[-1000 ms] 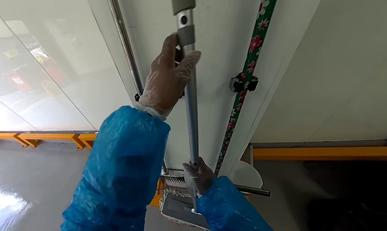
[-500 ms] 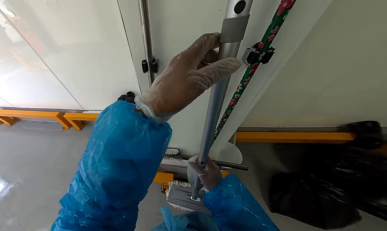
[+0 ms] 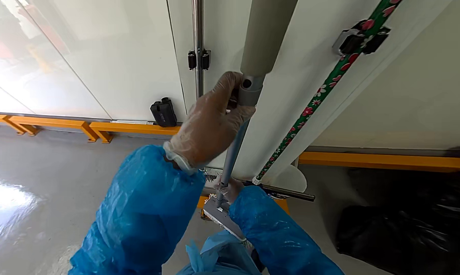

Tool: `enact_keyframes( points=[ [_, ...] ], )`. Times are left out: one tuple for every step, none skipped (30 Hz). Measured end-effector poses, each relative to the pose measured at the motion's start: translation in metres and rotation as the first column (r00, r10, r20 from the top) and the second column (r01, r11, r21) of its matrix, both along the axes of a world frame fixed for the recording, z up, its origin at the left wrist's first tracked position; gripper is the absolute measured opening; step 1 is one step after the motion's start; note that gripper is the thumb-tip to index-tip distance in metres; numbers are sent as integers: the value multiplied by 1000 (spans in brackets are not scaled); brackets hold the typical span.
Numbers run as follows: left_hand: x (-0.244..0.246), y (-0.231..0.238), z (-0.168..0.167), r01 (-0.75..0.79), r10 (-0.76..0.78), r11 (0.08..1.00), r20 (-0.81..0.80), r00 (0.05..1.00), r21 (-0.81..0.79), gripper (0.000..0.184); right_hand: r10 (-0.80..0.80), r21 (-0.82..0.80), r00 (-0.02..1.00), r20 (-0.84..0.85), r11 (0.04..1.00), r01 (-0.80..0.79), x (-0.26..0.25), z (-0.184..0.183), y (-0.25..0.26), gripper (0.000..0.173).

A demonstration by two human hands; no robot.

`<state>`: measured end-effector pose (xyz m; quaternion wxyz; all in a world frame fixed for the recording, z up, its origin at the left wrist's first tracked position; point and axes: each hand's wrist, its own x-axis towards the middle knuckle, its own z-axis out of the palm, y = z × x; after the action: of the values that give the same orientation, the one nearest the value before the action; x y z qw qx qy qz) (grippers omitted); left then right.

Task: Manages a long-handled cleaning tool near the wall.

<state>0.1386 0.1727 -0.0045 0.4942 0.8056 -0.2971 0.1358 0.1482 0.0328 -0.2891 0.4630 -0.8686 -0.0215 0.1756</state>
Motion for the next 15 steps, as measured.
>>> enact_keyframes(
  points=[
    [1,-1,-4,-37,37,999,-4,999,19,31,43,23,999,3,999,-43,10,-10,0,38],
    [3,-3,-5,-73,74,997,-8,997,38,32,88,34,996,10,996,-88,18,-15,0,37],
    [6,-5,-6,-114,115,992,-11,993,51,33,123,31,992,18,992,-124,24,-15,-1,34],
    [9,-9,-7,-155,155,986,-9,988,61,35,150,41,988,28,988,-151,29,-12,-2,32],
    [13,-13,-9,-185,186,980,1,983,73,36,170,69,985,28,983,-171,34,-12,-4,29],
    [18,-16,-11,-199,199,977,11,980,79,37,174,109,985,19,979,-175,38,-13,-6,25],
    [24,-19,-15,-202,201,977,14,979,72,36,165,166,986,-15,973,-161,44,-12,-8,21],
    [29,-23,-18,-206,205,977,13,979,54,35,131,268,988,-84,958,-104,48,-9,-9,16],
    [34,-28,-21,-217,217,975,8,976,43,35,58,413,980,-188,910,26,51,-3,-9,10],
    [38,-33,-23,-229,229,973,2,973,36,35,-15,552,941,-338,806,211,54,4,-8,17],
    [43,-40,-24,-241,241,970,3,970,29,35,-51,608,894,-444,717,343,57,9,-10,23],
    [46,-47,-26,-246,246,969,8,969,35,36,-36,603,894,-447,725,332,59,9,-17,25],
    [48,-54,-28,-240,239,970,16,971,47,38,28,564,917,-398,796,220,63,7,-28,24],
    [51,-61,-31,-227,226,972,25,974,55,38,108,499,932,-345,862,85,67,4,-38,22],
    [54,-67,-33,-214,213,975,23,977,59,37,183,414,941,-283,909,-52,69,3,-47,16]
  ],
)
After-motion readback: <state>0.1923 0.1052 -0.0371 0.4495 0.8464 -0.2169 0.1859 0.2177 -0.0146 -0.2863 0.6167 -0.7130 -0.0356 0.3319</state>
